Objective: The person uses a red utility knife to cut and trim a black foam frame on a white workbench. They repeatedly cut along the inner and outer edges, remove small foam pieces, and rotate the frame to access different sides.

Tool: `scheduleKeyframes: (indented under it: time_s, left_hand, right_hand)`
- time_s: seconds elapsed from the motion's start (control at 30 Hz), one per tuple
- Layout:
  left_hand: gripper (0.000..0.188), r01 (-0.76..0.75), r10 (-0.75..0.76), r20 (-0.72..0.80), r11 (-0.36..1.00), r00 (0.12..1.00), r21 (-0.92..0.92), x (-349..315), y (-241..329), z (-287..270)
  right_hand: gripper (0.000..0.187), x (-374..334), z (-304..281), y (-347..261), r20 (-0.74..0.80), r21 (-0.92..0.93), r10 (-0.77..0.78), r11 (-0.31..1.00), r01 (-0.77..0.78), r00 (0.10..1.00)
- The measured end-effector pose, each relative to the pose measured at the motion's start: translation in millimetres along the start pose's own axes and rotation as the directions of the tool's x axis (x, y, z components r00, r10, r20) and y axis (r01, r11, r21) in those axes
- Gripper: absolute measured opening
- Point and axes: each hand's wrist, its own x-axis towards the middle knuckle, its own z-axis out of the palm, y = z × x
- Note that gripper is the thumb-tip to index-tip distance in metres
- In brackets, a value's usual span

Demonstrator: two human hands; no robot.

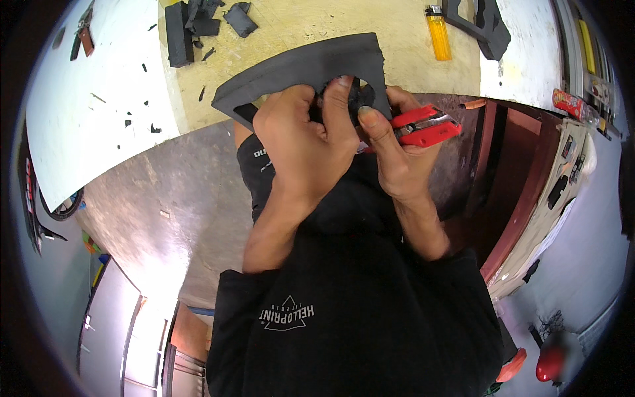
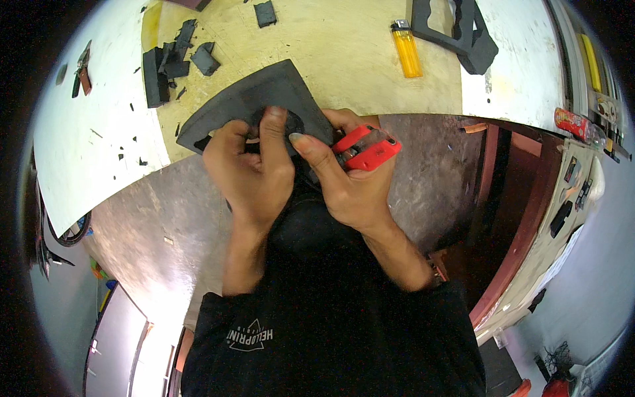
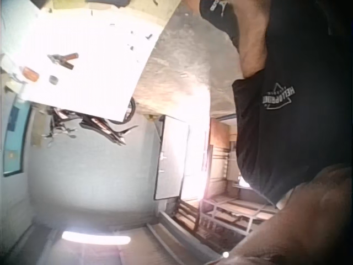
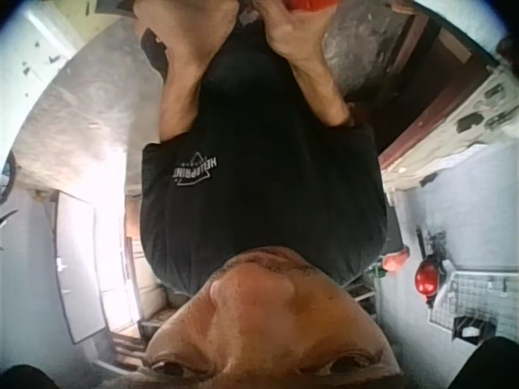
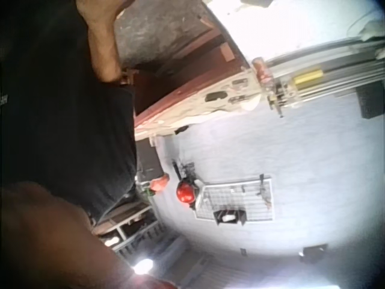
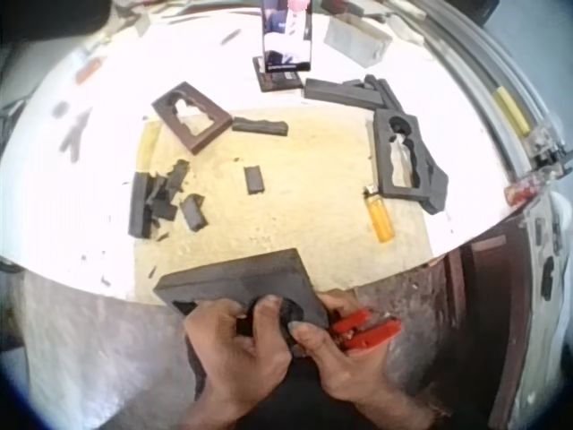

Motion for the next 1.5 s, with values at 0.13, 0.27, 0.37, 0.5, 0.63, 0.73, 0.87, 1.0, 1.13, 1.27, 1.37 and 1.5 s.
scheduleKeyframes:
  time_s: [0.13, 0.27, 0.37, 0.5, 0.63, 0.73, 0.87, 1.0, 1.13, 1.27, 1.37, 1.5]
  left_hand:
    - [0.034, -0.006, 0.008, -0.058, 1.000, 0.998, 0.030, -7, -1, 4]
    - [0.032, -0.061, 0.072, -0.121, 0.994, 0.990, 0.095, -13, -3, 8]
    - [0.033, -0.083, 0.103, -0.172, 0.990, 0.980, 0.118, -15, 0, 9]
    - [0.035, -0.105, 0.124, -0.230, 0.990, 0.965, 0.091, -15, -2, 10]
    - [0.034, -0.029, 0.040, -0.193, 0.998, 0.980, 0.063, -14, -2, 6]
    - [0.033, 0.033, -0.030, -0.167, 0.999, 0.986, 0.019, -16, -2, 4]
    - [0.022, 0.019, -0.019, -0.057, 1.000, 0.998, 0.001, -6, 1, -2]
    - [0.017, -0.074, 0.059, 0.168, 0.993, 0.984, 0.088, -3, -1, -14]
    - [0.020, -0.082, 0.048, 0.390, 0.994, 0.919, 0.071, 5, 10, -37]
    - [0.035, -0.167, 0.078, 0.408, 0.968, 0.910, 0.186, -4, 18, -48]
    - [0.041, -0.222, 0.117, 0.406, 0.949, 0.906, 0.222, -6, 14, -51]
    - [0.043, -0.269, 0.145, 0.395, 0.921, 0.907, 0.281, -6, 10, -51]
  right_hand:
    - [0.023, -7, 4, 5, -0.037, 0.026, -0.021, 0.999, 0.022, 0.999]
    - [0.025, -15, 0, 8, -0.028, -0.075, -0.048, 0.996, 0.046, 0.998]
    - [0.027, -21, 3, 10, -0.073, -0.048, -0.014, 0.999, 0.010, 0.997]
    - [0.026, -21, 4, 18, -0.044, -0.113, -0.155, 0.982, 0.150, 0.987]
    - [0.026, -17, 4, 25, -0.011, -0.219, -0.267, 0.941, 0.258, 0.964]
    - [0.026, -22, 5, 32, -0.027, -0.232, -0.278, 0.936, 0.265, 0.960]
    - [0.027, -33, 8, 25, -0.109, -0.163, -0.134, 0.980, 0.115, 0.985]
    - [0.026, -14, 3, 16, -0.081, 0.040, 0.000, 0.999, 0.003, 0.997]
    - [0.028, -1, -5, 19, -0.005, 0.055, 0.084, 0.995, -0.083, 0.996]
    - [0.031, 1, 3, 15, -0.034, 0.092, 0.131, 0.988, -0.128, 0.991]
    - [0.031, 1, 2, 15, -0.006, 0.143, 0.180, 0.974, -0.177, 0.984]
    - [0.031, 8, 0, 15, 0.068, 0.234, 0.157, 0.957, -0.169, 0.985]
